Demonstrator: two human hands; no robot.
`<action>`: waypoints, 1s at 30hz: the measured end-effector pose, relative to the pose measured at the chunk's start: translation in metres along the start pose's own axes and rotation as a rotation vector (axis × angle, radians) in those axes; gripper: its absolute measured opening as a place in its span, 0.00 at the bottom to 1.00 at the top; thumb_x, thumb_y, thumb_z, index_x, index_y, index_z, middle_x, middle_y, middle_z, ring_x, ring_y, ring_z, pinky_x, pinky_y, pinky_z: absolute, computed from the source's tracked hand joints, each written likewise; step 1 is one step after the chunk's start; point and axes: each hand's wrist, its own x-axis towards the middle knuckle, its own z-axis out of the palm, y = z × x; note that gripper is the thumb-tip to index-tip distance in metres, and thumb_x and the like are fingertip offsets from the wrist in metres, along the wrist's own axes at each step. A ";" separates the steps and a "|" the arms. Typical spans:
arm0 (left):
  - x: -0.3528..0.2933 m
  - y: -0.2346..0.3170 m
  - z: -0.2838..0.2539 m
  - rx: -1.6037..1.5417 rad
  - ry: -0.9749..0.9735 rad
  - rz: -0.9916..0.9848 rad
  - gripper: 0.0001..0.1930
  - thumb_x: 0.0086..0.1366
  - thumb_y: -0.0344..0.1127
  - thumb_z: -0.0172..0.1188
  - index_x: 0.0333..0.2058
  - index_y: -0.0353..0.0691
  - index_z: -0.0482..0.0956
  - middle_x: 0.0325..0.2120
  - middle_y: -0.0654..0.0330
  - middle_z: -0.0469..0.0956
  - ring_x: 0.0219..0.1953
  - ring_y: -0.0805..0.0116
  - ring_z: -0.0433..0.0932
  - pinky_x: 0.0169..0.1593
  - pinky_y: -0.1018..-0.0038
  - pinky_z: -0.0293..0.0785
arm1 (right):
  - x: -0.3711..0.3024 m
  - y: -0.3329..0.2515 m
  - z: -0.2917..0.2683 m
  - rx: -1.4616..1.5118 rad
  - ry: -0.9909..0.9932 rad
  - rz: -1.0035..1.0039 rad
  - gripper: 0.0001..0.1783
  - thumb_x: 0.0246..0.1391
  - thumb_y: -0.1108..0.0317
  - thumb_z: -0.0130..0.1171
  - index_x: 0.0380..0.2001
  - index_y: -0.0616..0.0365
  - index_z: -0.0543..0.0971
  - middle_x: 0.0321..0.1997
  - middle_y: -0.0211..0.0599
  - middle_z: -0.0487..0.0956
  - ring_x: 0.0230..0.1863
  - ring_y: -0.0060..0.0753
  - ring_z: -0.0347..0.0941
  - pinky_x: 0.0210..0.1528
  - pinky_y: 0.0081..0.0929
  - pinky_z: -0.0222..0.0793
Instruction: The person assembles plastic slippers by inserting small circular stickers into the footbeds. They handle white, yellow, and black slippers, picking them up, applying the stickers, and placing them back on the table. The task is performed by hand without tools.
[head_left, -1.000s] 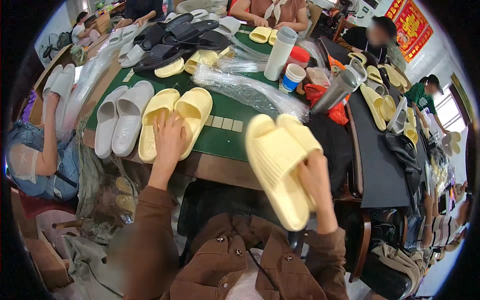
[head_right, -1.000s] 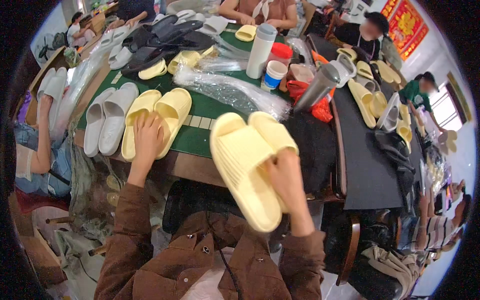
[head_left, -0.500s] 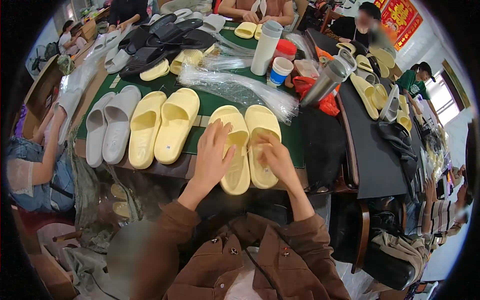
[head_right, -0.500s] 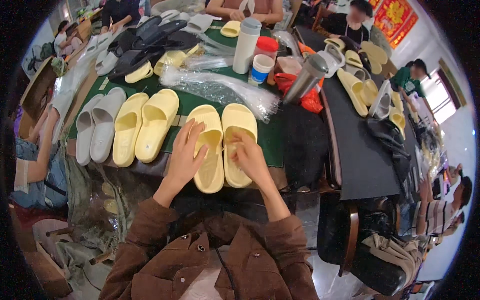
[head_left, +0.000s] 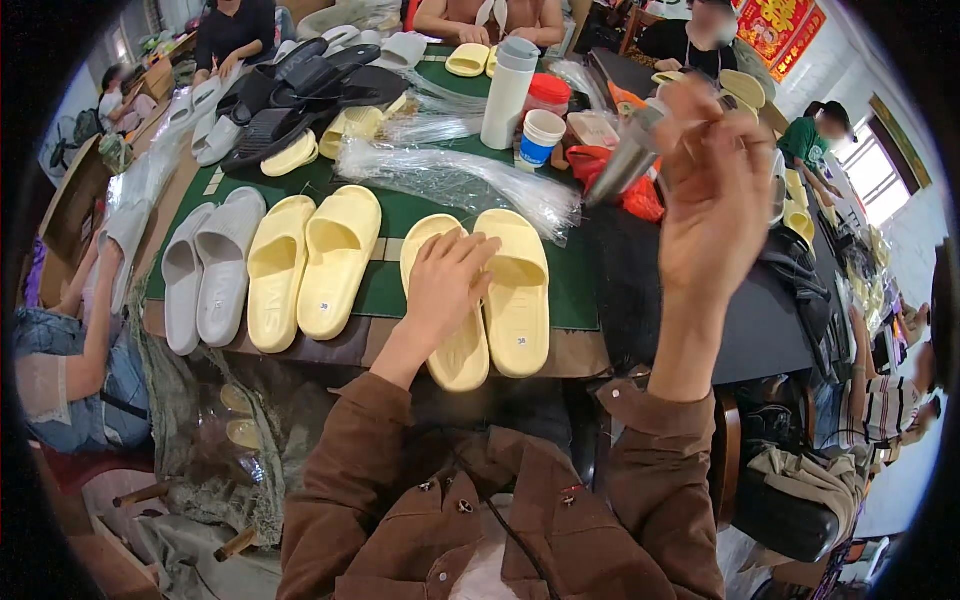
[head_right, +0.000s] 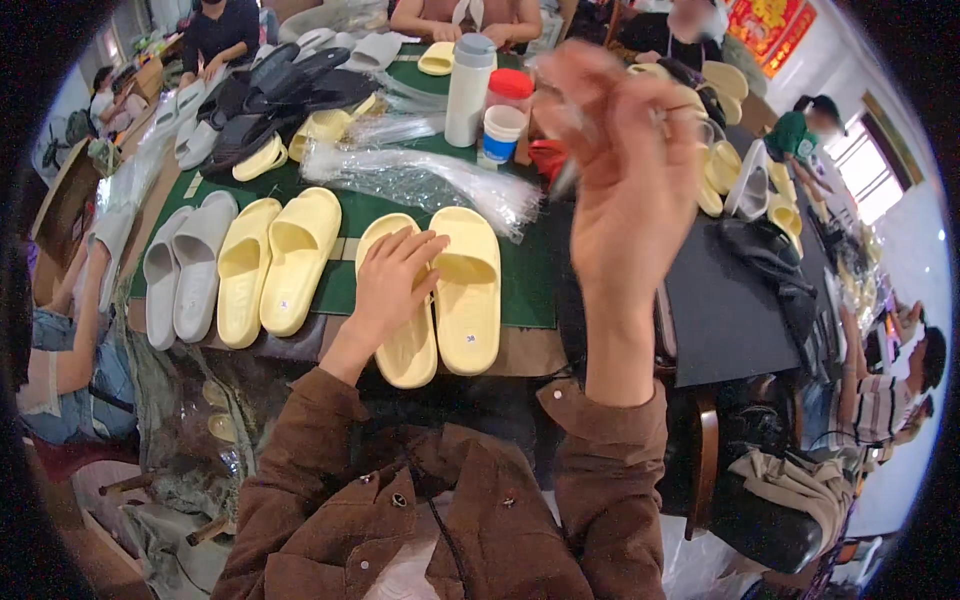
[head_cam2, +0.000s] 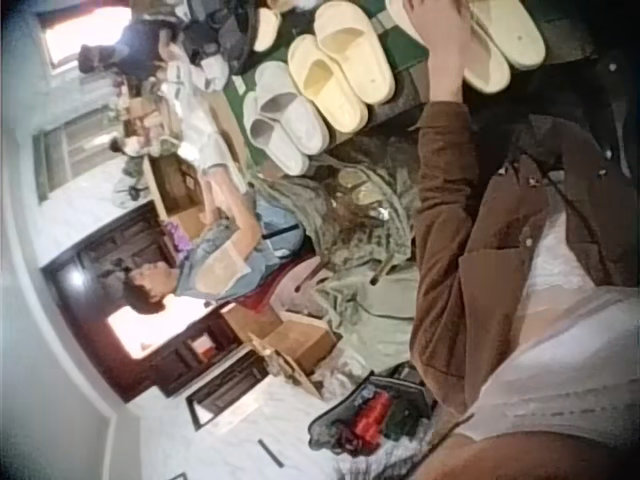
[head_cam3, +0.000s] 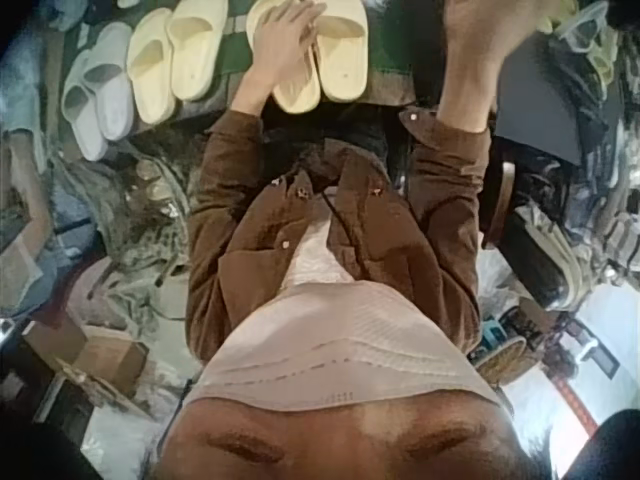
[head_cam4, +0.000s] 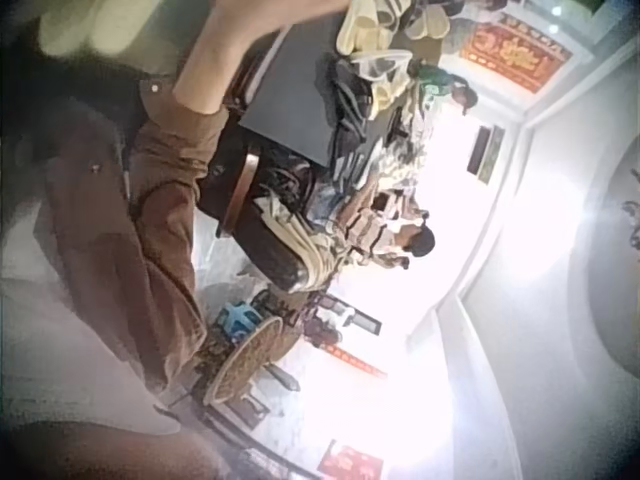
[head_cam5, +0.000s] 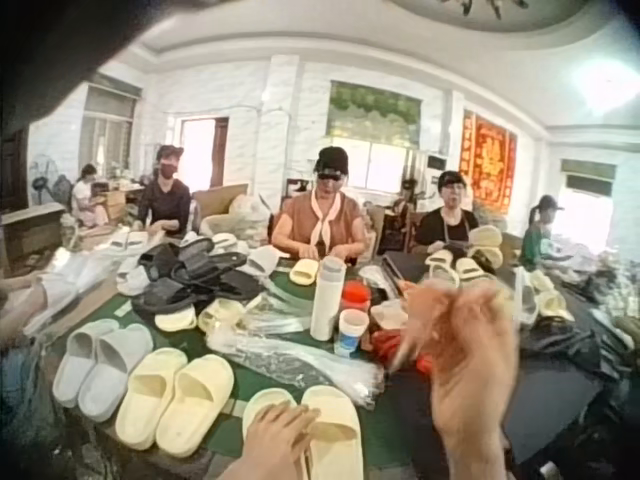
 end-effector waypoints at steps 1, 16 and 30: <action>0.002 0.002 0.001 -0.008 0.010 -0.006 0.22 0.56 0.36 0.61 0.51 0.49 0.74 0.49 0.60 0.75 0.54 0.54 0.70 0.59 0.59 0.62 | 0.011 -0.005 -0.004 0.020 -0.015 -0.097 0.05 0.62 0.73 0.47 0.38 0.61 0.71 0.52 0.52 0.75 0.53 0.40 0.74 0.55 0.31 0.75; -0.008 0.014 0.006 0.020 0.075 -0.005 0.20 0.57 0.35 0.58 0.50 0.48 0.74 0.48 0.59 0.75 0.54 0.53 0.70 0.59 0.58 0.62 | -0.133 0.182 -0.134 -0.715 0.303 0.503 0.11 0.60 0.70 0.53 0.42 0.62 0.81 0.56 0.43 0.71 0.57 0.33 0.67 0.53 0.29 0.70; -0.012 0.020 0.004 0.021 0.078 -0.006 0.19 0.57 0.36 0.58 0.49 0.47 0.74 0.47 0.60 0.75 0.53 0.53 0.70 0.57 0.59 0.62 | -0.123 0.190 -0.143 -0.888 0.145 0.521 0.10 0.58 0.72 0.55 0.38 0.65 0.82 0.43 0.40 0.75 0.35 0.29 0.75 0.31 0.21 0.76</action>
